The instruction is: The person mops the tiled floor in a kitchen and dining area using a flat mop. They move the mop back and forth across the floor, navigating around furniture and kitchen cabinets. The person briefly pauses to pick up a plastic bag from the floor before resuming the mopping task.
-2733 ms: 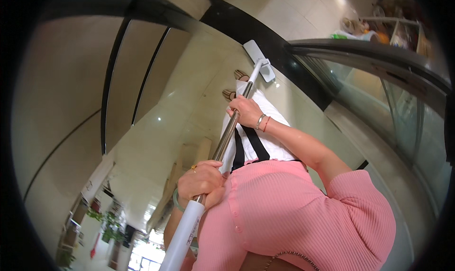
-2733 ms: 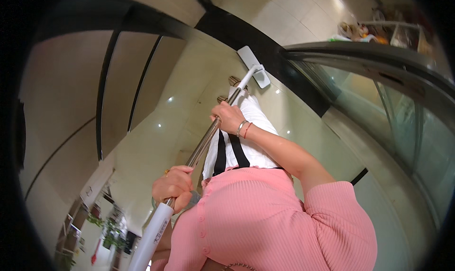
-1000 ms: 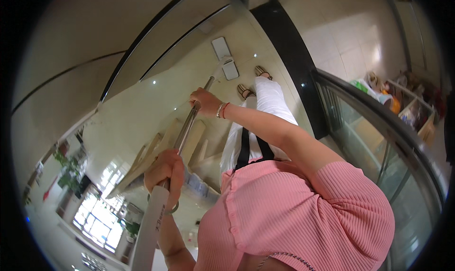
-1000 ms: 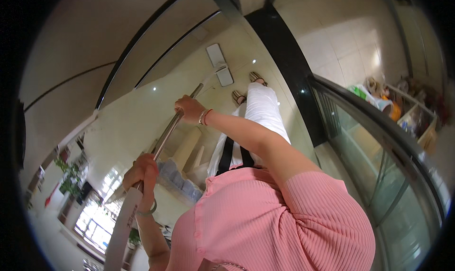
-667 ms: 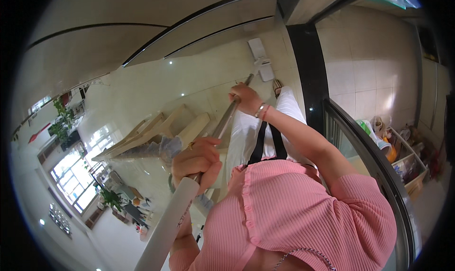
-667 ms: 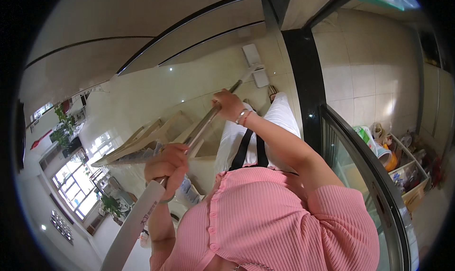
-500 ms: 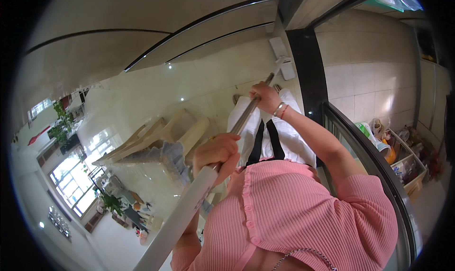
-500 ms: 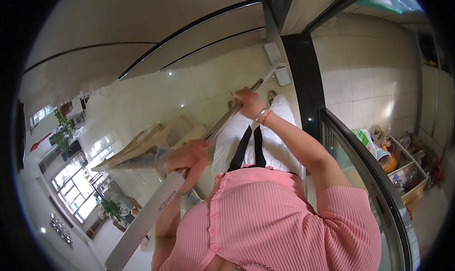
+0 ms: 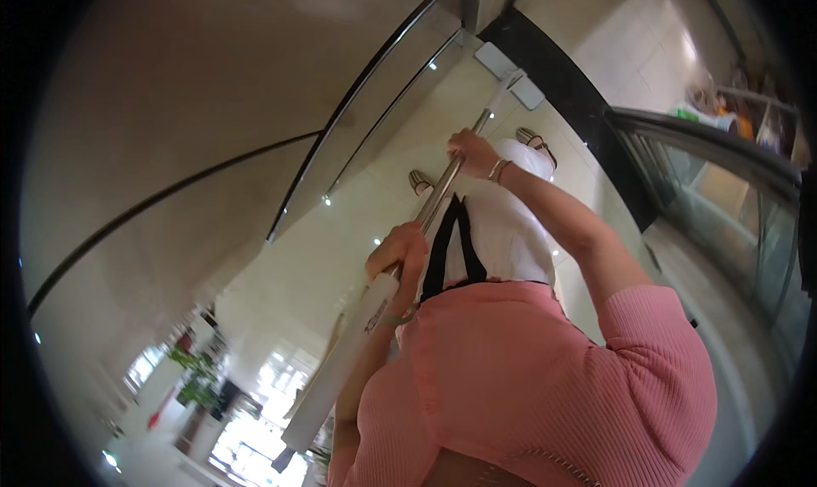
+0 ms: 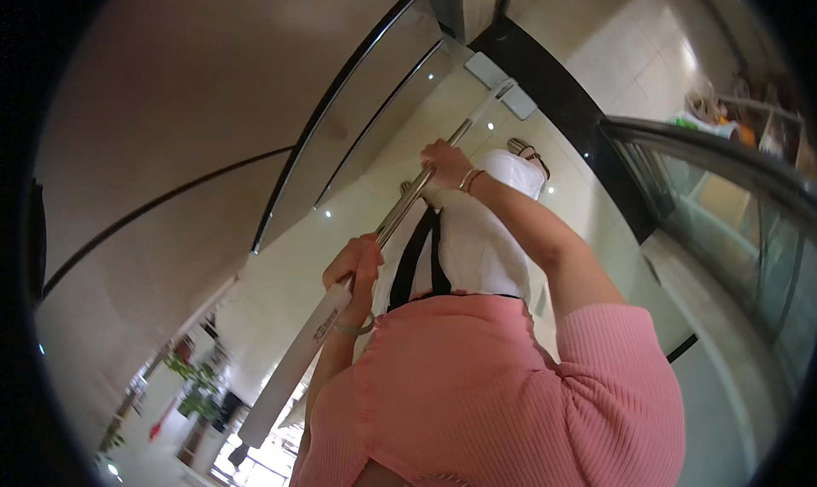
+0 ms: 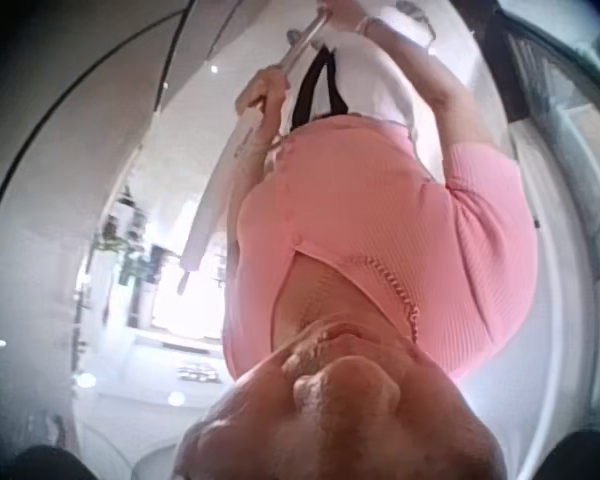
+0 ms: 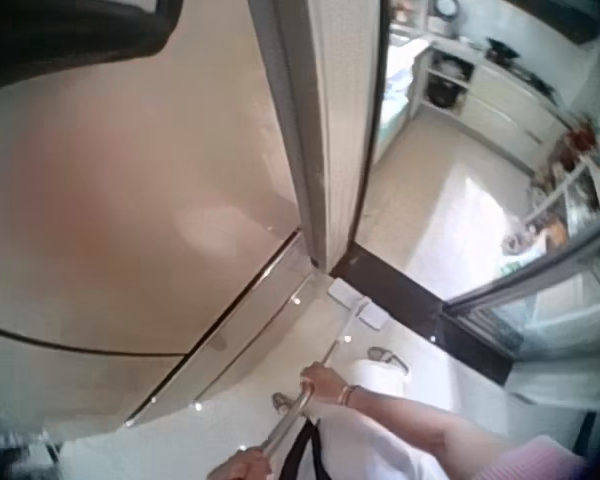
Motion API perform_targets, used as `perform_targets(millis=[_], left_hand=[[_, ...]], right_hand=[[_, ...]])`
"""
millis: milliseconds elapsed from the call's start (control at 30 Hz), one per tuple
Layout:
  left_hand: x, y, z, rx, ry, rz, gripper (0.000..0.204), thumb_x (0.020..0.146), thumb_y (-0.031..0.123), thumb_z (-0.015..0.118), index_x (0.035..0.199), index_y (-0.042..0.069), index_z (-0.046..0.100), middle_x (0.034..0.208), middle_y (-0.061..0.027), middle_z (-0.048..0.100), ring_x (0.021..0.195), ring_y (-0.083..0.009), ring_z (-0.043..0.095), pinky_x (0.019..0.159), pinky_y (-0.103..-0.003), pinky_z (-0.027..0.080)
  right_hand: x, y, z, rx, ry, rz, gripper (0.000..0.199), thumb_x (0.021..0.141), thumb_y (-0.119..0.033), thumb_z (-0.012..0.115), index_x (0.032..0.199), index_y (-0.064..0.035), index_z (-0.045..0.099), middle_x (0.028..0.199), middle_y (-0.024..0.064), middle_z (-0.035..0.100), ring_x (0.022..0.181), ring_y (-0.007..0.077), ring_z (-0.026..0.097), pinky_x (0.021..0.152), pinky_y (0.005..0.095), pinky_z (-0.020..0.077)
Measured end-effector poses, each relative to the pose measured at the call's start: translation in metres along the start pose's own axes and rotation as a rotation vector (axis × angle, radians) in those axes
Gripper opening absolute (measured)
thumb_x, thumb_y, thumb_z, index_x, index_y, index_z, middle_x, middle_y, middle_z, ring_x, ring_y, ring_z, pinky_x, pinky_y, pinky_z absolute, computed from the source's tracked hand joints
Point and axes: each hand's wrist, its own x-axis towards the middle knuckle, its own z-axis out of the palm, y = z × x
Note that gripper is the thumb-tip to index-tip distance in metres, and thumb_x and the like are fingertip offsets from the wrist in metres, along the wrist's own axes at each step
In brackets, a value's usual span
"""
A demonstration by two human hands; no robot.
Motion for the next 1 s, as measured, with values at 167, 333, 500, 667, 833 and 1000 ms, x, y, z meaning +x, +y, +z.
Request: perform_targets(millis=[167, 333, 500, 667, 833, 1000], left_hand=[[-0.025, -0.005, -0.097, 0.07, -0.041, 0.233, 0.03, 0.094, 0.005, 0.047, 0.065, 0.005, 0.044, 0.07, -0.0061, 0.053, 0.064, -0.0134, 0.047, 0.087, -0.04, 0.046], [-0.05, 0.011, -0.157, 0.117, 0.133, 0.117, 0.031, 0.097, 0.006, 0.045, 0.066, 0.005, 0.041, 0.067, -0.006, 0.051, 0.064, -0.0146, 0.047, 0.095, -0.045, 0.046], [-0.031, 0.035, -0.16, 0.16, 0.012, 0.182, 0.032, 0.096, 0.005, 0.045, 0.065, 0.007, 0.039, 0.064, -0.0051, 0.047, 0.066, -0.0157, 0.05, 0.095, -0.047, 0.047], [-0.021, 0.05, -0.126, 0.169, -0.387, 0.499, 0.028, 0.094, 0.004, 0.045, 0.066, 0.008, 0.041, 0.064, -0.0056, 0.048, 0.067, -0.0169, 0.055, 0.095, -0.052, 0.046], [-0.01, 0.053, -0.05, -0.014, -0.633, 0.482, 0.022, 0.089, -0.004, 0.043, 0.069, 0.006, 0.041, 0.063, -0.0057, 0.049, 0.064, -0.0199, 0.055, 0.087, -0.054, 0.05], [-0.002, 0.011, 0.026, -0.037, -0.989, 0.381, 0.024, 0.094, 0.002, 0.046, 0.07, 0.004, 0.046, 0.069, -0.0067, 0.054, 0.069, -0.0202, 0.056, 0.086, -0.046, 0.048]], right_hand=[[0.026, -0.083, 0.079, 0.089, -0.055, 0.099, 0.006, 0.077, -0.013, 0.06, 0.079, -0.0081, 0.062, 0.089, 0.0098, 0.062, 0.093, 0.032, 0.057, 0.077, 0.0439, 0.0513], [0.037, -0.157, 0.126, 0.08, -0.214, 0.119, 0.015, 0.081, -0.02, 0.057, 0.085, -0.0078, 0.066, 0.089, 0.0129, 0.064, 0.095, 0.0345, 0.06, 0.073, 0.0472, 0.0516], [0.041, -0.171, 0.109, 0.107, -0.14, 0.182, 0.019, 0.082, -0.025, 0.057, 0.087, -0.0108, 0.07, 0.083, 0.0131, 0.067, 0.083, 0.0343, 0.065, 0.068, 0.0464, 0.0509], [-0.002, -0.166, 0.068, 0.149, 0.027, 0.25, 0.016, 0.079, -0.025, 0.06, 0.081, -0.0111, 0.068, 0.08, 0.0118, 0.065, 0.081, 0.0335, 0.065, 0.065, 0.0472, 0.0494], [-0.083, -0.13, 0.036, 0.156, 0.319, 0.399, 0.013, 0.077, -0.024, 0.064, 0.079, -0.0117, 0.066, 0.08, 0.0106, 0.065, 0.08, 0.0327, 0.065, 0.064, 0.0466, 0.0508], [-0.183, -0.073, 0.016, 0.09, 0.367, 0.69, 0.012, 0.077, -0.022, 0.065, 0.081, -0.0115, 0.065, 0.081, 0.0115, 0.066, 0.082, 0.0332, 0.065, 0.065, 0.0474, 0.0519]])
